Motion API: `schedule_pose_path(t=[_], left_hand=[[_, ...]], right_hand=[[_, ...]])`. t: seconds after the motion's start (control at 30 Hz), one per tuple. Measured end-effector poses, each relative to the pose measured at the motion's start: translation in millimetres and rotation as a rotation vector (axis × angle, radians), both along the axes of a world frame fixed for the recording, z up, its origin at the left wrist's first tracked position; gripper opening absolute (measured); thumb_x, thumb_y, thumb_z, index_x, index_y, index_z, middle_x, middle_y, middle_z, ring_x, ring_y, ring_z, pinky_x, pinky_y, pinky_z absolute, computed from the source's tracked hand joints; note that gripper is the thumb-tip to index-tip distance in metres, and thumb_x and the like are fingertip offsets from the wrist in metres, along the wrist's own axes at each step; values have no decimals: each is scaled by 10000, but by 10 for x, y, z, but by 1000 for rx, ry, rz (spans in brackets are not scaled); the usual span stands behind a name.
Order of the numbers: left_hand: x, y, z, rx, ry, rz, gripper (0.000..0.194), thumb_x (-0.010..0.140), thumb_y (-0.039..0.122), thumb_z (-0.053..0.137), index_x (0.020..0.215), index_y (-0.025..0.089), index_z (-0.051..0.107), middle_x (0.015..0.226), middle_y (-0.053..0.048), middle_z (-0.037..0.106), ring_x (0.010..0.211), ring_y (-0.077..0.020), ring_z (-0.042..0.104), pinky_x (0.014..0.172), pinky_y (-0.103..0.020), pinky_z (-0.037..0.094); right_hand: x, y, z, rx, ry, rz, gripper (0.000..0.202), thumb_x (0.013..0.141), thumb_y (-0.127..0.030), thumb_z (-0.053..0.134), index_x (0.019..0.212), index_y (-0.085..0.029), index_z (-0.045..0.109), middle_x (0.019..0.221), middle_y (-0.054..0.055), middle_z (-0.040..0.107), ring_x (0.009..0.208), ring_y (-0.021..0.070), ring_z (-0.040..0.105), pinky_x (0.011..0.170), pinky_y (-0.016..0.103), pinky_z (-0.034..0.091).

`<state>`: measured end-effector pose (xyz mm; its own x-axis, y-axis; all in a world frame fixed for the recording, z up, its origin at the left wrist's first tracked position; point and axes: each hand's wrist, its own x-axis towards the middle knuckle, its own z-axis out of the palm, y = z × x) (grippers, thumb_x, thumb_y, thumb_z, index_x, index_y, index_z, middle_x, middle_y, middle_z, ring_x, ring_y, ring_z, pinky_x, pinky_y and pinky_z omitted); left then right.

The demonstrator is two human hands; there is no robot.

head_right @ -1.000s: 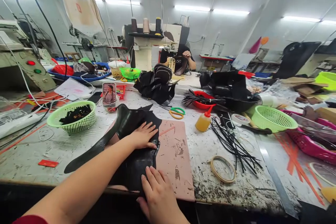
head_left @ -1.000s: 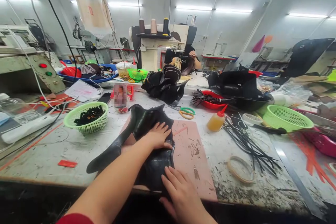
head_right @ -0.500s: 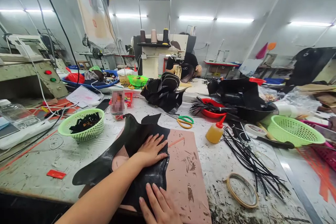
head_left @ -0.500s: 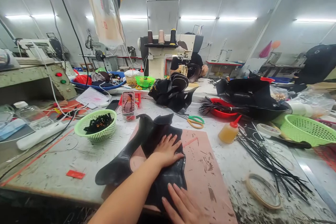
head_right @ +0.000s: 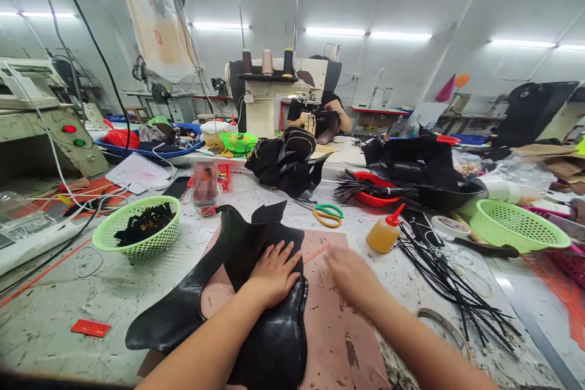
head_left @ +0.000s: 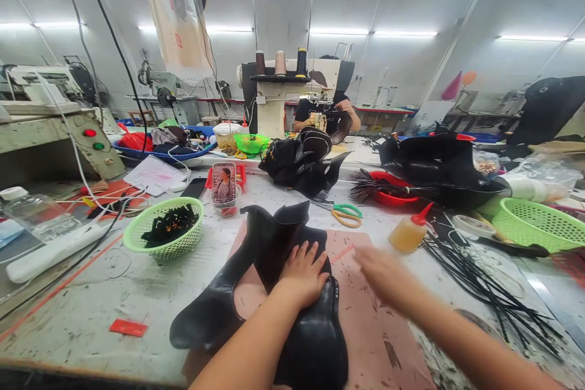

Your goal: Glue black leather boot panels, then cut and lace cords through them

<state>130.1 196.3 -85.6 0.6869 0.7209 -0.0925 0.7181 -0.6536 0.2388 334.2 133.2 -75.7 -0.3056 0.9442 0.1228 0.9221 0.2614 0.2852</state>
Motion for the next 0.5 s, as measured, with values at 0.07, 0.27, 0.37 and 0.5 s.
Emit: schedule_pose_path(t=[0.07,0.27,0.37,0.5], left_hand=[[1,9,-29,0,-8,0,516,870,425,308,1348,231,326,1467,-47,239,1336,-265,174,1078,-477,155],[-20,32,-75,-3,-32,-4,556,864,444,287,1364,201,291,1466,-53,242,1340,-255,161,1084,-466,148],[-22,32,-80,-10,-45,-2,555,861,446,293,1363,211,292,1469,-40,239,1340,-249,158,1088,-460,139],[-26,24,-76,-22,-54,-7,554,858,451,292,1357,211,308,1466,-37,247,1339,-251,161,1090,-460,137]], right_hand=[[359,346,124,10,-78,-121,384,727,-14,416,1037,-86,630,1139,210,591,1064,289,548,914,452,399],[890,748,59,-73,-194,-285,293,681,-43,467,881,-118,668,964,203,656,982,323,567,911,530,300],[896,742,45,-96,-176,-322,222,675,-42,474,750,-129,664,814,190,664,880,313,589,821,498,352],[915,680,310,-25,-45,-386,163,649,-40,526,679,-153,640,802,139,653,838,261,593,750,400,395]])
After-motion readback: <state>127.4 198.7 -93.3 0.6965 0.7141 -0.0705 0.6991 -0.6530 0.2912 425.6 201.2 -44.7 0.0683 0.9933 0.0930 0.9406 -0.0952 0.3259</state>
